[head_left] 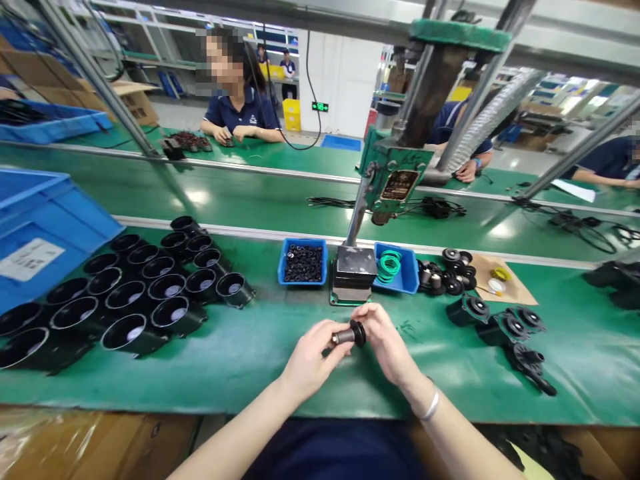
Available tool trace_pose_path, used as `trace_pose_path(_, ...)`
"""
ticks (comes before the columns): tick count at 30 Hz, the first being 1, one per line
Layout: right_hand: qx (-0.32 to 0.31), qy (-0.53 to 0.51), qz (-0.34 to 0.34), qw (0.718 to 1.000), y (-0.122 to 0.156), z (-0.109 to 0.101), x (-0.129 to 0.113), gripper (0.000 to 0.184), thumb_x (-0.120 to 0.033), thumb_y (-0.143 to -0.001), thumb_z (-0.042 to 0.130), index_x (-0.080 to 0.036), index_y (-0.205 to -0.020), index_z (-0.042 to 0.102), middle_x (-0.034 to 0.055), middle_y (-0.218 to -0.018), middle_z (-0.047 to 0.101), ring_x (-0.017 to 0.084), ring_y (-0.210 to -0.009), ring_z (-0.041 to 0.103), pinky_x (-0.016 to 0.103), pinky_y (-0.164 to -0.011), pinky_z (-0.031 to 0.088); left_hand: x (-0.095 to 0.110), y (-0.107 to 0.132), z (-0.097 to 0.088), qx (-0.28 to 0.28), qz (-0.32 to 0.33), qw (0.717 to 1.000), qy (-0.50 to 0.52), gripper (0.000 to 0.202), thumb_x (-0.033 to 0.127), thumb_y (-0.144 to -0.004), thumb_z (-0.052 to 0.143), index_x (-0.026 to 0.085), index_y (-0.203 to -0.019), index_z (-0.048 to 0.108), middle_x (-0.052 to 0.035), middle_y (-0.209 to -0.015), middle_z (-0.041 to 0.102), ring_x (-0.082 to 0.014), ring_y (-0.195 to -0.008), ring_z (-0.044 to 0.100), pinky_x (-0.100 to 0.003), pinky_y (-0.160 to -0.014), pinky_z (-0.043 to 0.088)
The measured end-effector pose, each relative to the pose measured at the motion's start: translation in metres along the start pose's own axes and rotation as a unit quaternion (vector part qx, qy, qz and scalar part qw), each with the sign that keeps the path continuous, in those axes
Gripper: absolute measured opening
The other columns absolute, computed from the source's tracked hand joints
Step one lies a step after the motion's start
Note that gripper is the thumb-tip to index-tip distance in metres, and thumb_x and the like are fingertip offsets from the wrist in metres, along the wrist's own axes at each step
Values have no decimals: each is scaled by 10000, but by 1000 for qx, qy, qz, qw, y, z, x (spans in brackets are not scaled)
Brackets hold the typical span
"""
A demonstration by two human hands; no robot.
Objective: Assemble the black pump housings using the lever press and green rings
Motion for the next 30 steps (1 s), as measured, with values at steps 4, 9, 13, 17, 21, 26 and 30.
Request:
trace_pose_path(4,-107,37,-20,993,-6,-3,-8,260,-255,-835,577,-211,-1059,454,25,-982,432,101,-894,487,205,-821,447,-7,6,-15,-12,-76,992,104,192,288,-883,603,182,-1036,552,-41,-925,667,-169,-775,715,-319,-780,582)
trace_pose_path(9,-149,69,-29,986,-16,8,-7,303,-48,-739,493,-214,-980,416,19,-1021,398,87,-913,477,190,-815,444,-10,2,-24,8,-64,994,91,161,276,-851,636,183,-970,579,-41,-967,638,-167,-800,699,-304,-756,586)
trace_pose_path(13,-151,43,-18,987,-25,9,2,326,-33,-718,460,-218,-982,410,24,-1042,388,98,-977,468,191,-828,445,-17,1,-24,26,-31,999,-1,146,281,-851,642,191,-957,598,-50,-977,643,-172,-893,647,-268,-753,570)
trace_pose_path(17,-154,32,-10,987,-31,5,17,257,-35,-703,466,-198,-892,404,13,-980,385,82,-922,455,170,-819,425,-23,-7,-29,-14,-11,997,-76,163,322,-861,640,187,-948,614,-43,-929,674,-167,-844,649,-262,-749,541)
trace_pose_path(21,-149,22,13,989,-35,2,28,224,-59,-716,485,-191,-869,388,10,-952,377,73,-880,439,153,-795,414,-12,-48,-65,-26,47,969,-239,157,318,-912,572,190,-971,642,-42,-958,709,-179,-908,648,-295,-836,490)
trace_pose_path(26,-138,13,15,990,-35,-2,32,224,-69,-706,510,-184,-848,381,13,-931,390,66,-832,443,138,-758,414,-11,-119,-110,-1,-32,853,-521,150,125,-873,544,126,-919,687,-146,-938,713,-274,-953,633,-397,-837,438)
trace_pose_path(30,-122,12,-19,992,-34,-6,32,240,-53,-688,526,-188,-851,413,19,-936,417,71,-827,472,143,-766,443,-17,-144,-110,-38,-51,843,-534,164,29,-786,567,112,-714,688,-164,-787,701,-276,-831,654,-383,-775,443)
Point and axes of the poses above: each hand's wrist, its own y-axis away from the middle knuckle, its own z-axis out of the palm, x = y × z, the point moved 3 cm from there along -y, towards the middle knuckle
